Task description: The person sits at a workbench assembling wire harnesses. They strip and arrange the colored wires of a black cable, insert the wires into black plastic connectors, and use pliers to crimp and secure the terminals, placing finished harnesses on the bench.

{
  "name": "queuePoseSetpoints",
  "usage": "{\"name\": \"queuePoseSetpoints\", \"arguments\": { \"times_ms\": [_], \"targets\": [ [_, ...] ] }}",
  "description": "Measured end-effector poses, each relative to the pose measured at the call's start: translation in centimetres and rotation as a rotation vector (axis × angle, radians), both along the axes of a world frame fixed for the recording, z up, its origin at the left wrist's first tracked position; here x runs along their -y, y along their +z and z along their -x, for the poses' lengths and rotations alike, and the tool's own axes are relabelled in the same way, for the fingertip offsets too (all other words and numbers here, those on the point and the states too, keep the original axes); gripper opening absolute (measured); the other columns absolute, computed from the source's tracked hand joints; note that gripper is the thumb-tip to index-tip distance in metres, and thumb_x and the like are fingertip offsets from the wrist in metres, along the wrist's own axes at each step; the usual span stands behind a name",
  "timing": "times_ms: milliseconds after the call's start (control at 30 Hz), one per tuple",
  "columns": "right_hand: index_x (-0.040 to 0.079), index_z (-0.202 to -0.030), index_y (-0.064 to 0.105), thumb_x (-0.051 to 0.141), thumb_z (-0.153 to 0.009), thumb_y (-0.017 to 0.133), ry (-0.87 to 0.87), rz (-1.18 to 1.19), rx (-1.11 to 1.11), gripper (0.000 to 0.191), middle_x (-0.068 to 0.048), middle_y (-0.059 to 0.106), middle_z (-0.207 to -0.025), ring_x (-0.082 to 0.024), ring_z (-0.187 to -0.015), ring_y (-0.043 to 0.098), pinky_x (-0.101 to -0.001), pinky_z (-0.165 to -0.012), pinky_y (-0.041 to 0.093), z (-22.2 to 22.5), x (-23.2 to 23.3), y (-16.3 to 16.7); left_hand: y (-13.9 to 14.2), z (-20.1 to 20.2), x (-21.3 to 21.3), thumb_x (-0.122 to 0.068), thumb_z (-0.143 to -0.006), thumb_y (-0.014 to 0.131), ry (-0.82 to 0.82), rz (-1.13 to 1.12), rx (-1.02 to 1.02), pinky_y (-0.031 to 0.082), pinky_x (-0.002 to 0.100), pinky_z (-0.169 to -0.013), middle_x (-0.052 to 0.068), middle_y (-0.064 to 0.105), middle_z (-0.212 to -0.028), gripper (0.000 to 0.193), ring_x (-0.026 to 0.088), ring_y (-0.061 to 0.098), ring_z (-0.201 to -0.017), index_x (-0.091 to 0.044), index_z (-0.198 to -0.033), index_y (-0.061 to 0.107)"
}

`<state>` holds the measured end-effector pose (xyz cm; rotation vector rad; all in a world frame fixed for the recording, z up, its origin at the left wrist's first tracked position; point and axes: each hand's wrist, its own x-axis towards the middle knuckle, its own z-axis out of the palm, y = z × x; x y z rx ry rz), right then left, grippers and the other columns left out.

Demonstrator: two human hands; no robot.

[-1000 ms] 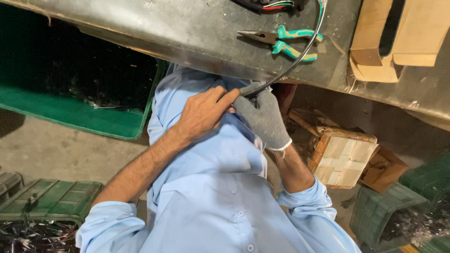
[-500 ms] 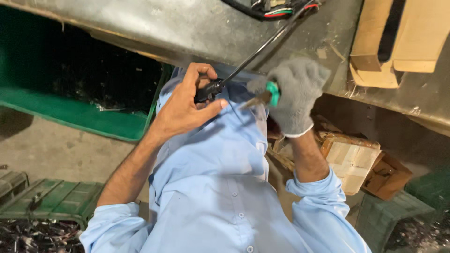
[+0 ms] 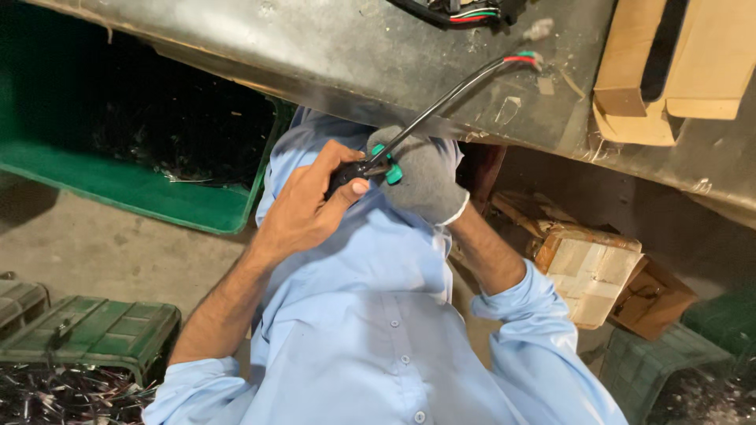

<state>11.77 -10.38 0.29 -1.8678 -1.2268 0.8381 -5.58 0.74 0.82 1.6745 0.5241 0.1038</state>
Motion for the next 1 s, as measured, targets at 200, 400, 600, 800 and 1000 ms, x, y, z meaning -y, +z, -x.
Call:
{"name": "queuePoseSetpoints", "arguments": {
  "times_ms": [200, 400, 600, 800, 1000],
  "targets": [
    [0.009, -0.099, 0.068, 0.01, -0.071, 0.074, 0.084, 0.079, 0.152, 0.029, -0.011, 0.069, -0.085, -0.032, -0.08, 0.068, -0.0414, -0.069, 0.049, -0.7, -1.0, 0.5, -0.8, 0.0, 0.2, -0.035, -0.105, 0.063, 0.058, 0.121, 0.021, 0.041, 0.031, -0.061, 0.006, 0.061, -0.077, 0.038, 0.011, 0.049, -0.068, -0.002, -0.121, 0.055],
    [0.007, -0.115, 0.061, 0.026, -0.091, 0.073, -0.009, 0.11, 0.035, 0.033, -0.015, 0.069, -0.093, -0.034, -0.086, 0.069, -0.0434, -0.073, 0.052, 0.8, 1.5, 0.2, -2.7, -0.1, 1.3, -0.04, -0.11, 0.061, 0.193, -0.196, 0.155, 0.056, 0.037, -0.078, 0.017, 0.07, -0.108, 0.048, 0.028, 0.072, -0.091, 0.002, -0.131, 0.05],
    [0.007, -0.119, 0.053, 0.033, -0.094, 0.068, -0.048, 0.344, -0.131, 0.039, -0.016, 0.069, -0.086, -0.035, -0.079, 0.07, -0.044, -0.068, 0.052, 2.0, 3.1, -0.7, -4.5, -0.2, 2.4, -0.037, -0.108, 0.065, 0.242, -0.394, 0.07, 0.058, 0.042, -0.075, 0.022, 0.07, -0.116, 0.048, 0.039, 0.072, -0.094, 0.002, -0.134, 0.052],
    [0.007, -0.115, 0.053, 0.035, -0.095, 0.067, -0.072, 0.338, -0.141, 0.037, -0.016, 0.067, -0.082, -0.035, -0.075, 0.069, -0.0449, -0.066, 0.051, 2.4, 2.7, -1.5, -4.8, -0.4, 2.2, -0.028, -0.105, 0.071, 0.241, -0.514, 0.06, 0.054, 0.039, -0.065, 0.016, 0.067, -0.104, 0.044, 0.032, 0.07, -0.081, 0.003, -0.132, 0.057],
    [0.007, -0.111, 0.055, 0.037, -0.096, 0.067, -0.143, 0.407, -0.11, 0.035, -0.016, 0.065, -0.084, -0.036, -0.079, 0.068, -0.0458, -0.067, 0.051, 3.0, 1.8, -0.8, -4.6, -0.9, 1.1, -0.018, -0.098, 0.078, 0.147, -0.902, 0.076, 0.049, 0.038, -0.06, 0.012, 0.062, -0.102, 0.045, 0.027, 0.064, -0.076, 0.001, -0.133, 0.058]
  ]
}}
